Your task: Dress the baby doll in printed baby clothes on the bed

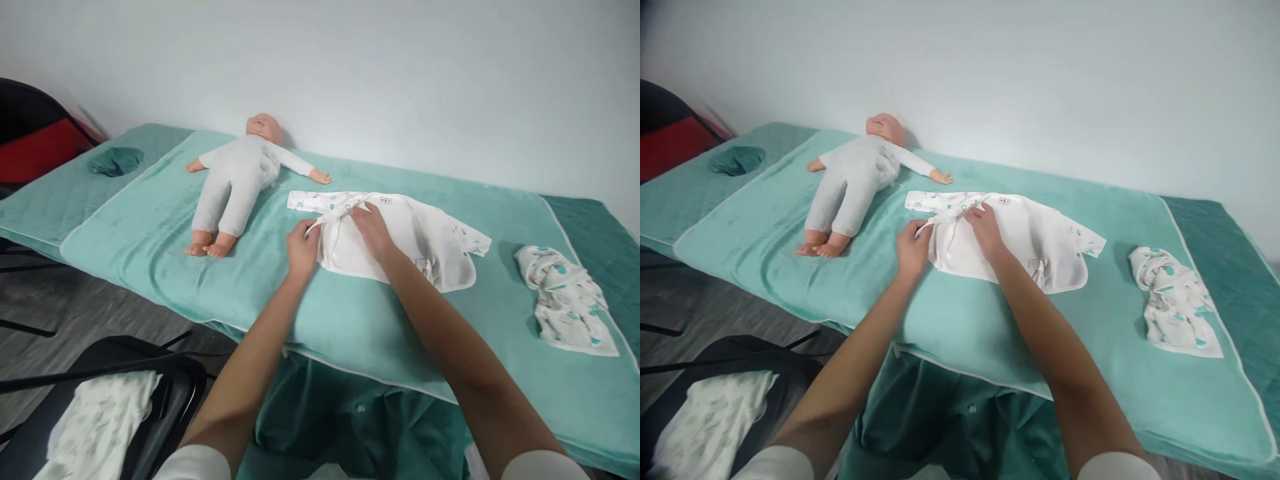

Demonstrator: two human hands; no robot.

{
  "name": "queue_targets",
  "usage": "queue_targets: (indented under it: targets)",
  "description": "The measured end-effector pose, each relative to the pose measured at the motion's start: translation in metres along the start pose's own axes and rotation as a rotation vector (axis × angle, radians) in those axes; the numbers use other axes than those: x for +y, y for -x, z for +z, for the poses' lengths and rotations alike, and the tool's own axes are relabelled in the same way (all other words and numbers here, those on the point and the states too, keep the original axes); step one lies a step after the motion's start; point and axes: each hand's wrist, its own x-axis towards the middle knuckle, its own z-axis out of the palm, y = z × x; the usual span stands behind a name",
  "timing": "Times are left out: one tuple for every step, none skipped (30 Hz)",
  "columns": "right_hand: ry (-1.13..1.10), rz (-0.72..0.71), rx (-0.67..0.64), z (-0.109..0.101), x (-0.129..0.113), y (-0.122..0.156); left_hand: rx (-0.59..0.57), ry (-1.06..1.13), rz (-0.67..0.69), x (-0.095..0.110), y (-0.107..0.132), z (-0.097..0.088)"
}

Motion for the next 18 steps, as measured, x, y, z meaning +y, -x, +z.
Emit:
queue_targets:
  targets:
    - [-0.080, 0.013, 0.020, 0.005, -0.001, -0.011, -0.002, 0.038, -0.026, 0.006, 0.004, 0.003]
    - [-0.155, 0.014, 0.021, 0.010, -0.002, -0.020, -0.007, 0.063, -0.042, 0.012, 0.008, 0.006]
    - [-0.220, 0.004, 0.011, 0.013, -0.003, -0.026, -0.015, 0.077, -0.044, 0.017, 0.011, 0.009]
    - [-0.274, -0.012, -0.009, 0.016, -0.004, -0.030, -0.022, 0.081, -0.035, 0.020, 0.015, 0.012]
    - [-0.314, -0.031, -0.031, 0.017, -0.005, -0.032, -0.031, 0.075, -0.014, 0.023, 0.018, 0.014]
    - [-0.338, -0.046, -0.048, 0.016, -0.006, -0.032, -0.044, 0.060, 0.017, 0.024, 0.020, 0.016]
    - [-0.346, -0.057, -0.053, 0.015, -0.006, -0.033, -0.059, 0.036, 0.055, 0.024, 0.022, 0.017]
    - [-0.343, -0.063, -0.048, 0.012, -0.007, -0.033, -0.079, 0.004, 0.098, 0.023, 0.024, 0.018]
    - [-0.334, -0.061, -0.040, 0.008, -0.008, -0.033, -0.102, -0.035, 0.145, 0.022, 0.026, 0.019]
    - [-0.323, -0.052, -0.032, 0.003, -0.008, -0.034, -0.125, -0.078, 0.195, 0.020, 0.027, 0.019]
    - [-0.309, -0.039, -0.025, -0.003, -0.009, -0.035, -0.149, -0.126, 0.250, 0.018, 0.028, 0.019]
    - [-0.280, -0.028, -0.014, -0.008, -0.009, -0.037, -0.173, -0.179, 0.310, 0.017, 0.030, 0.019]
    - [-0.221, -0.017, 0.008, -0.014, -0.009, -0.038, -0.200, -0.240, 0.373, 0.016, 0.031, 0.019]
    - [-0.127, -0.013, 0.048, -0.020, -0.009, -0.039, -0.227, -0.310, 0.435, 0.017, 0.033, 0.020]
    - [-0.003, -0.019, 0.103, -0.025, -0.009, -0.041, -0.255, -0.386, 0.494, 0.018, 0.035, 0.020]
    - [0.133, -0.036, 0.163, -0.030, -0.009, -0.041, -0.285, -0.461, 0.546, 0.021, 0.037, 0.021]
    - [0.259, -0.060, 0.219, -0.034, -0.009, -0.042, -0.319, -0.530, 0.589, 0.024, 0.040, 0.022]
    - [0.357, -0.084, 0.260, -0.037, -0.008, -0.042, -0.352, -0.583, 0.620, 0.027, 0.042, 0.023]
